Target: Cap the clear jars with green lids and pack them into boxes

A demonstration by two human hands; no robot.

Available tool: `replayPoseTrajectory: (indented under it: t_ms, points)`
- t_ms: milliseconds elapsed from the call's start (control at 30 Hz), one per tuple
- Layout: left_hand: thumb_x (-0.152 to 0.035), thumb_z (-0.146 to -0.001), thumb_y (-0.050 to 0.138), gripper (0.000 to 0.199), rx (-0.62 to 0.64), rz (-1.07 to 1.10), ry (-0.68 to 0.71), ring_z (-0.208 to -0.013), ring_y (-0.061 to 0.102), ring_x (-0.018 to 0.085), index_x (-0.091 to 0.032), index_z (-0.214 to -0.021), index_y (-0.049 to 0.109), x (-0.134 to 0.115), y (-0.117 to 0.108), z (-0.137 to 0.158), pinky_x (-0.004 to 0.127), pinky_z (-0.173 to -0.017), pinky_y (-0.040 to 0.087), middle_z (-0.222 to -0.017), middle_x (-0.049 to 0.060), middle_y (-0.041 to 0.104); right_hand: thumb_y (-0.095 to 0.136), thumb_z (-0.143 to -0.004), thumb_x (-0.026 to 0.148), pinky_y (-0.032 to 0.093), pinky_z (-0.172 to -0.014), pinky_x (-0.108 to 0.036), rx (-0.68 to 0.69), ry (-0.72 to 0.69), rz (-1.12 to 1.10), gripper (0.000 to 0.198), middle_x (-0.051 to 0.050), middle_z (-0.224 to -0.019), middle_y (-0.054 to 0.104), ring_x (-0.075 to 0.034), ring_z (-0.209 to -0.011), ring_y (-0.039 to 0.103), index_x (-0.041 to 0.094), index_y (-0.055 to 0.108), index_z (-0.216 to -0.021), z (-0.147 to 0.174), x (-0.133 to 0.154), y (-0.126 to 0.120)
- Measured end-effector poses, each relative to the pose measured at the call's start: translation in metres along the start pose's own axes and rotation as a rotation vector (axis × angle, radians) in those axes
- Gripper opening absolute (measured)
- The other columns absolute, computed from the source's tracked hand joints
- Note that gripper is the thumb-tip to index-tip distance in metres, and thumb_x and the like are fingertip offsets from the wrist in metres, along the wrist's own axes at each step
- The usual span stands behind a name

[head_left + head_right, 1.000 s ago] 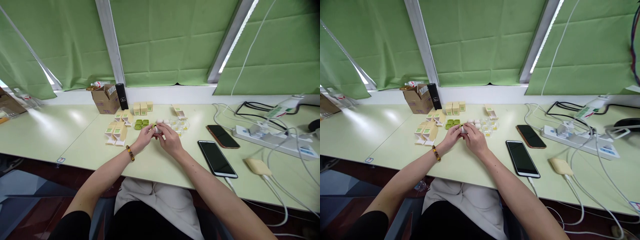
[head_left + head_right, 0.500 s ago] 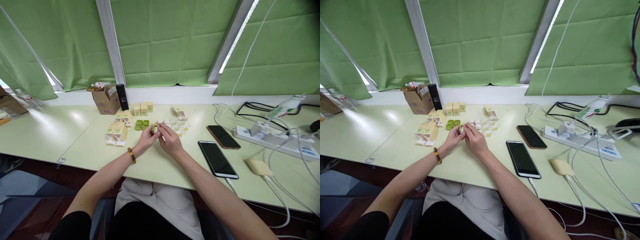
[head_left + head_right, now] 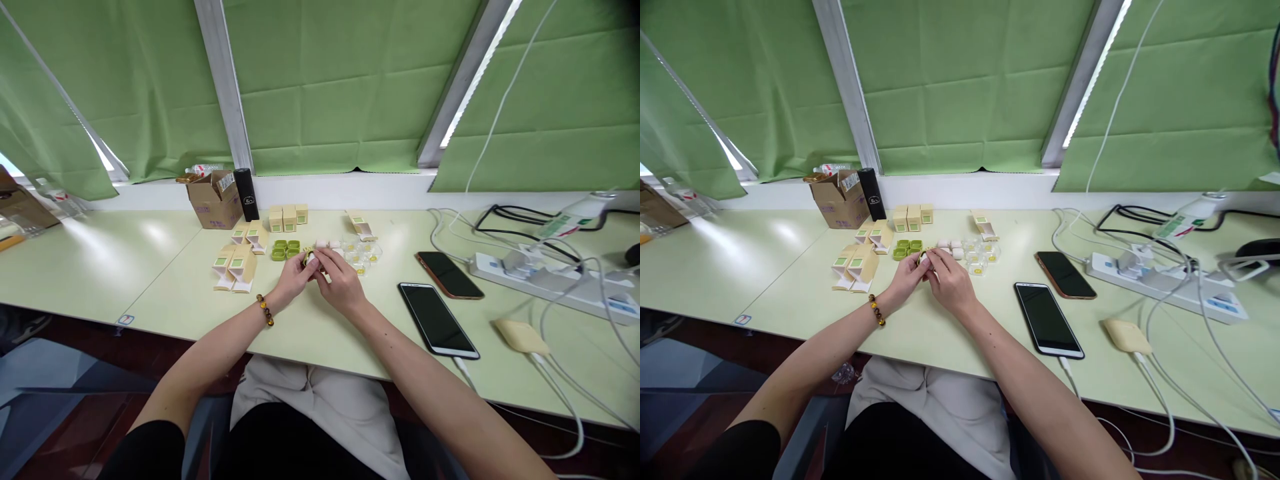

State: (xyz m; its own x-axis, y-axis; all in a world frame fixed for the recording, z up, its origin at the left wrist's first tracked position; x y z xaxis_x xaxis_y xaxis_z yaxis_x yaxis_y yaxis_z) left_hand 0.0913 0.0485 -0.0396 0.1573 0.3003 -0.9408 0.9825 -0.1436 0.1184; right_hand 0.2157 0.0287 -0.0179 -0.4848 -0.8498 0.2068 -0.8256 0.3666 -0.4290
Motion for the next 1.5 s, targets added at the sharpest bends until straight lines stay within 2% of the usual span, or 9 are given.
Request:
replayPoseTrajectory:
  t_ms: [433, 667, 800, 900, 967, 1000, 1133, 1267, 1500]
  points:
    - [-0.076, -0.086, 0.069, 0.061, -0.074, -0.216, 0.077, -0.058, 0.050, 0.009, -0.017, -0.079, 0.055, -0.004, -0.007, 0.000, 0.022, -0.053, 0.040, -0.067, -0.003, 0.054, 0.055, -0.106, 0.025, 0.070, -0.096, -0.047, -0.034, -0.011, -0.048, 0.046, -0.019, -0.134, 0.072, -0.031, -0.123, 0.073, 0.021, 0.059, -0.152, 0.001, 0.000, -0.002]
    - [-0.080, -0.078, 0.075, 0.065, -0.098, -0.230, 0.085, -0.057, 0.049, 0.009, -0.016, -0.077, 0.059, -0.006, -0.009, 0.001, 0.023, -0.053, 0.041, -0.066, -0.002, 0.057, 0.053, -0.106, 0.025, 0.068, -0.098, -0.050, 0.009, -0.001, -0.059, 0.052, -0.020, -0.137, 0.069, -0.033, -0.127, 0.070, 0.022, 0.052, -0.158, 0.002, 0.001, 0.001]
    - [-0.076, -0.078, 0.079, 0.064, -0.088, -0.182, 0.090, -0.065, 0.057, 0.012, -0.014, -0.087, 0.068, -0.006, -0.008, 0.000, 0.024, -0.059, 0.046, -0.075, 0.003, 0.068, 0.054, -0.105, 0.022, 0.067, -0.100, -0.051, -0.001, -0.029, -0.074, 0.057, -0.021, -0.141, 0.066, -0.034, -0.129, 0.067, 0.022, 0.047, -0.162, 0.001, 0.004, -0.001]
    - [-0.071, -0.077, 0.083, 0.068, -0.033, -0.082, 0.100, -0.082, 0.066, 0.016, -0.014, -0.114, 0.073, -0.007, -0.005, 0.000, 0.025, -0.069, 0.053, -0.106, 0.011, 0.076, 0.051, -0.105, 0.019, 0.066, -0.102, -0.052, -0.024, -0.041, -0.066, 0.057, -0.020, -0.139, 0.066, -0.033, -0.129, 0.067, 0.023, 0.048, -0.162, 0.000, 0.004, -0.004]
    - [-0.064, -0.080, 0.085, 0.071, -0.011, -0.037, 0.112, -0.093, 0.067, 0.018, -0.016, -0.130, 0.069, -0.008, -0.004, 0.000, 0.027, -0.076, 0.055, -0.128, 0.015, 0.072, 0.050, -0.105, 0.020, 0.066, -0.101, -0.051, -0.016, -0.031, -0.050, 0.056, -0.019, -0.138, 0.067, -0.032, -0.128, 0.068, 0.023, 0.048, -0.161, 0.000, 0.003, -0.003]
    - [-0.061, -0.081, 0.085, 0.071, -0.006, -0.030, 0.116, -0.095, 0.067, 0.018, -0.017, -0.133, 0.067, -0.008, -0.004, 0.001, 0.027, -0.078, 0.056, -0.132, 0.015, 0.070, 0.050, -0.105, 0.020, 0.067, -0.099, -0.050, -0.009, -0.024, -0.044, 0.056, -0.019, -0.138, 0.067, -0.032, -0.128, 0.068, 0.023, 0.048, -0.161, -0.001, 0.003, -0.003]
    - [-0.059, -0.084, 0.084, 0.067, -0.009, -0.053, 0.126, -0.093, 0.067, 0.018, -0.016, -0.132, 0.067, -0.005, -0.008, 0.000, 0.028, -0.077, 0.056, -0.125, 0.015, 0.073, 0.051, -0.105, 0.019, 0.068, -0.097, -0.049, -0.025, -0.039, -0.036, 0.056, -0.019, -0.137, 0.068, -0.032, -0.126, 0.069, 0.023, 0.048, -0.161, -0.001, 0.007, -0.005]
    - [-0.059, -0.084, 0.083, 0.062, -0.021, -0.075, 0.171, -0.098, 0.069, 0.020, -0.016, -0.127, 0.068, -0.006, -0.010, -0.001, 0.031, -0.084, 0.058, -0.118, 0.014, 0.074, 0.052, -0.105, 0.017, 0.067, -0.099, -0.048, -0.054, -0.074, -0.008, 0.057, -0.020, -0.135, 0.069, -0.031, -0.125, 0.070, 0.022, 0.047, -0.161, -0.001, 0.011, -0.008]
    - [-0.065, -0.086, 0.079, 0.064, -0.044, -0.120, 0.207, -0.100, 0.071, 0.022, -0.016, -0.126, 0.069, -0.008, -0.010, 0.000, 0.033, -0.086, 0.058, -0.115, 0.014, 0.076, 0.049, -0.107, 0.020, 0.065, -0.103, -0.050, -0.017, -0.064, 0.023, 0.055, -0.021, -0.137, 0.068, -0.032, -0.129, 0.068, 0.020, 0.045, -0.162, 0.000, 0.012, -0.004]
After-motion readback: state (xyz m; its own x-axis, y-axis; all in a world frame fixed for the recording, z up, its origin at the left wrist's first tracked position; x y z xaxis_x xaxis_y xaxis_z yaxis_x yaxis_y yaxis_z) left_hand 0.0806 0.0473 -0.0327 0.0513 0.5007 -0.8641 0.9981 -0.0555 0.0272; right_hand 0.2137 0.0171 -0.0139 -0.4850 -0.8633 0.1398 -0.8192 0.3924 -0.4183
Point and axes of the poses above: each hand's wrist, its own z-axis away from the middle knuckle, its own y-axis out of the palm, x = y × z, the point moved 7 cm from there along -z, towards the middle knuckle
